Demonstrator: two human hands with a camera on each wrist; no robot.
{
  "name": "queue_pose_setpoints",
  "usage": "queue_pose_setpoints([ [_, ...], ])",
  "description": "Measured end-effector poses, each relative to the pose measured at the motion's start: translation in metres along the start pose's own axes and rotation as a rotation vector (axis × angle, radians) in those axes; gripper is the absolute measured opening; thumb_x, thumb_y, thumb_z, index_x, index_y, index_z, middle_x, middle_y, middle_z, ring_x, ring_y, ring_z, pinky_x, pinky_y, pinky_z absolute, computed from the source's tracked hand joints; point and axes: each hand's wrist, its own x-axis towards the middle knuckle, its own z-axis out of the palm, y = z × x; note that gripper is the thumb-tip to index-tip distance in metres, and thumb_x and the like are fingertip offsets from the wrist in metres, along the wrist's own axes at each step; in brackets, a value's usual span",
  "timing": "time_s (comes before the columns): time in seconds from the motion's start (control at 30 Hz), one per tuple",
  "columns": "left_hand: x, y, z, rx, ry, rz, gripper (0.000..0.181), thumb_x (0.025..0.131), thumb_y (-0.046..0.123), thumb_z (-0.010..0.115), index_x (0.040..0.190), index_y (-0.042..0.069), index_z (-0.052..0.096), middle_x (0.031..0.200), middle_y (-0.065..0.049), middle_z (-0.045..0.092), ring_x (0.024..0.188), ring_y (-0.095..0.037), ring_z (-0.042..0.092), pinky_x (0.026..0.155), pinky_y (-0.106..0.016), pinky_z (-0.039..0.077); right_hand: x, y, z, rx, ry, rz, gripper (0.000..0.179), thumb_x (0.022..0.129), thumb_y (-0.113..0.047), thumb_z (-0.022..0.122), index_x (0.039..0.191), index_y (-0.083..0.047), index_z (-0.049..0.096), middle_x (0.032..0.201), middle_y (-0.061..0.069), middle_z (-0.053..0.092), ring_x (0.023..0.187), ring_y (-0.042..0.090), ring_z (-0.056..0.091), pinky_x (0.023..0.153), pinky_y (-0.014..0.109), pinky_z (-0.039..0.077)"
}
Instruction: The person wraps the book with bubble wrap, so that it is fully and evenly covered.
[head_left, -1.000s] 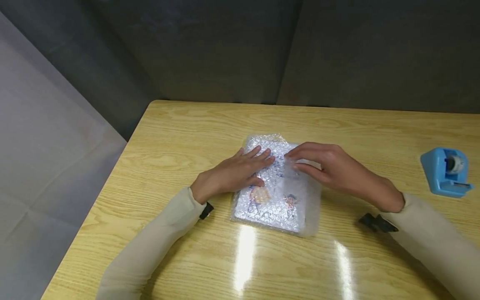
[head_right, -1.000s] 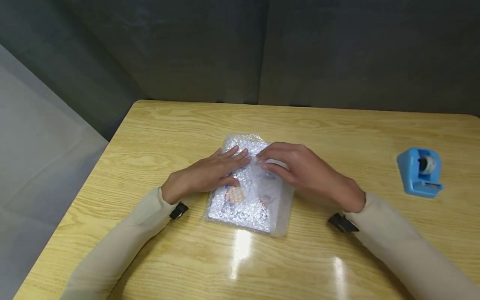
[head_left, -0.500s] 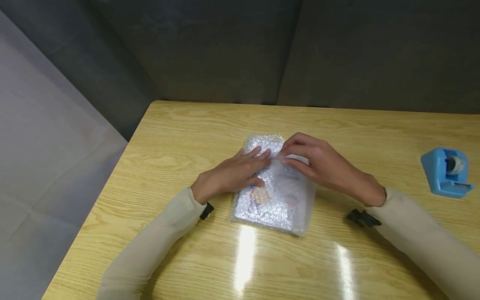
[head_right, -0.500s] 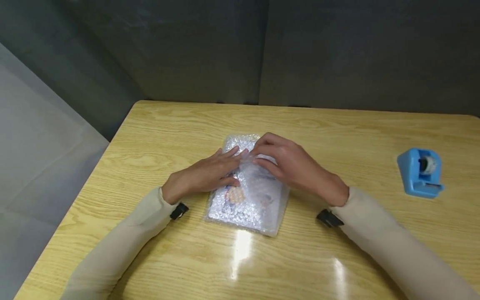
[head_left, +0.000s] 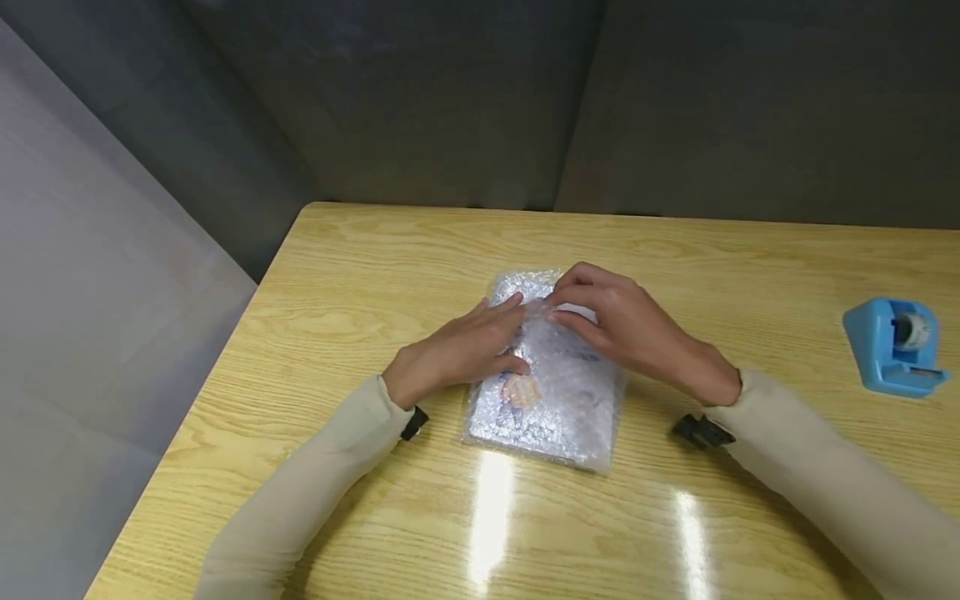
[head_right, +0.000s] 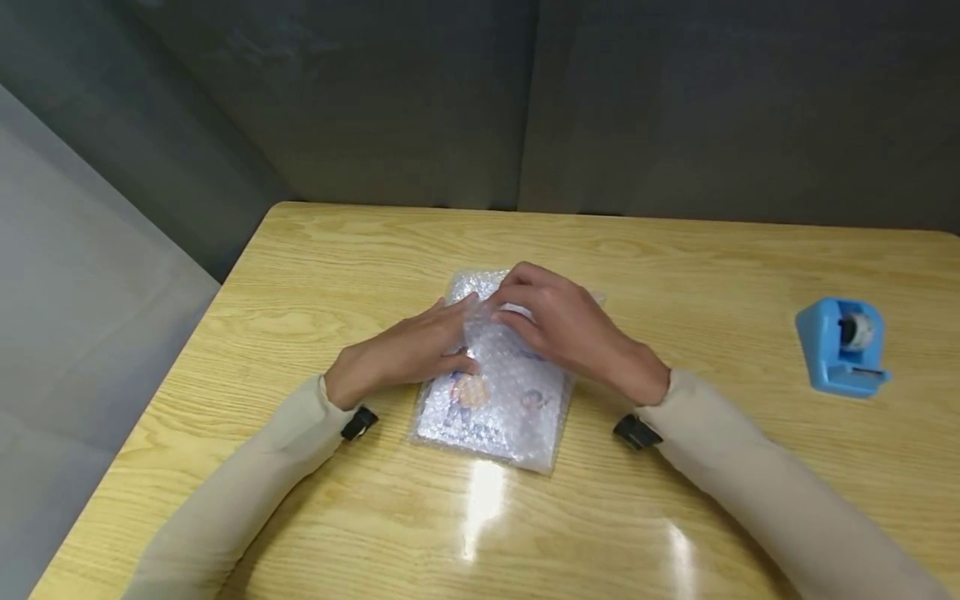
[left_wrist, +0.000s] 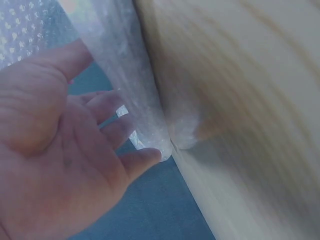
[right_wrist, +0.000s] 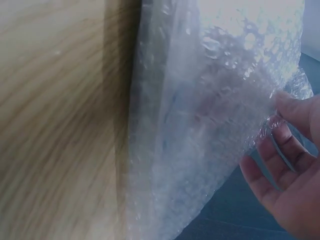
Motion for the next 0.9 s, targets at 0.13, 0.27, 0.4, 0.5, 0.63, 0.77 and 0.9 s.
queue_pose_setpoints([
  [0.13, 0.000, -0.001, 0.001, -0.010, 0.013, 0.008, 0.085, 0.092, 0.038, 0.060, 0.153, 0.012, 0.008, 0.155, -0.006, 0.021, 0.144, -0.017, 0.003, 0.115, -0.044, 0.006, 0.001, 0.000, 0.004, -0.010, -0.013, 0.031, 0.011, 0.087, -0.012, 0.069, 0.097, -0.010, 0.073, 0.095, 0.000, 0.061, 0.084, 0.011, 0.059, 0.071, 0.032, 0.050],
  [0.27, 0.000, -0.001, 0.001, -0.026, 0.034, 0.026, 0.088, 0.091, 0.036, 0.061, 0.153, 0.009, 0.004, 0.158, -0.003, 0.010, 0.144, -0.019, 0.005, 0.115, -0.046, 0.008, 0.001, 0.000, 0.008, -0.020, -0.029, 0.049, 0.012, 0.088, -0.014, 0.069, 0.098, -0.010, 0.073, 0.096, 0.000, 0.061, 0.087, 0.013, 0.060, 0.074, 0.034, 0.051],
  [0.4, 0.000, -0.001, 0.001, -0.033, 0.053, 0.039, 0.090, 0.090, 0.035, 0.063, 0.153, 0.008, 0.004, 0.158, -0.004, 0.008, 0.144, -0.020, 0.007, 0.114, -0.048, 0.010, 0.002, 0.000, 0.010, -0.024, -0.050, 0.059, 0.013, 0.088, -0.015, 0.069, 0.098, -0.010, 0.073, 0.097, 0.001, 0.062, 0.088, 0.014, 0.060, 0.074, 0.035, 0.051],
  [0.5, 0.000, -0.001, 0.001, -0.036, 0.064, 0.040, 0.091, 0.090, 0.035, 0.063, 0.152, 0.008, 0.002, 0.158, -0.004, 0.006, 0.143, -0.017, 0.008, 0.114, -0.047, 0.012, 0.003, 0.000, 0.012, -0.025, -0.076, 0.082, 0.013, 0.089, -0.016, 0.068, 0.099, -0.009, 0.073, 0.098, 0.002, 0.062, 0.089, 0.014, 0.060, 0.075, 0.036, 0.052],
  [0.63, -0.001, -0.003, 0.002, -0.083, 0.078, 0.036, 0.098, 0.089, 0.034, 0.065, 0.152, 0.010, -0.006, 0.158, -0.003, 0.008, 0.142, -0.009, 0.009, 0.115, -0.043, 0.012, 0.004, 0.000, 0.015, -0.043, -0.110, 0.119, 0.014, 0.089, -0.016, 0.068, 0.099, -0.009, 0.074, 0.098, 0.003, 0.064, 0.087, 0.015, 0.061, 0.075, 0.037, 0.052],
  [0.77, -0.002, -0.003, 0.002, -0.121, 0.098, 0.029, 0.106, 0.087, 0.033, 0.068, 0.150, 0.014, -0.015, 0.157, -0.004, 0.019, 0.141, -0.010, 0.016, 0.115, -0.038, 0.014, 0.005, 0.001, 0.020, -0.061, -0.125, 0.141, 0.013, 0.087, -0.016, 0.070, 0.098, -0.009, 0.074, 0.096, 0.003, 0.065, 0.083, 0.014, 0.061, 0.072, 0.035, 0.052],
  [0.9, -0.002, -0.004, 0.002, -0.130, 0.119, 0.048, 0.108, 0.086, 0.032, 0.069, 0.149, 0.014, -0.018, 0.155, -0.005, 0.023, 0.140, -0.015, 0.023, 0.111, -0.032, 0.024, 0.006, 0.004, 0.025, -0.070, -0.120, 0.133, 0.013, 0.084, -0.015, 0.073, 0.095, -0.009, 0.075, 0.093, 0.003, 0.064, 0.080, 0.015, 0.060, 0.069, 0.033, 0.051],
])
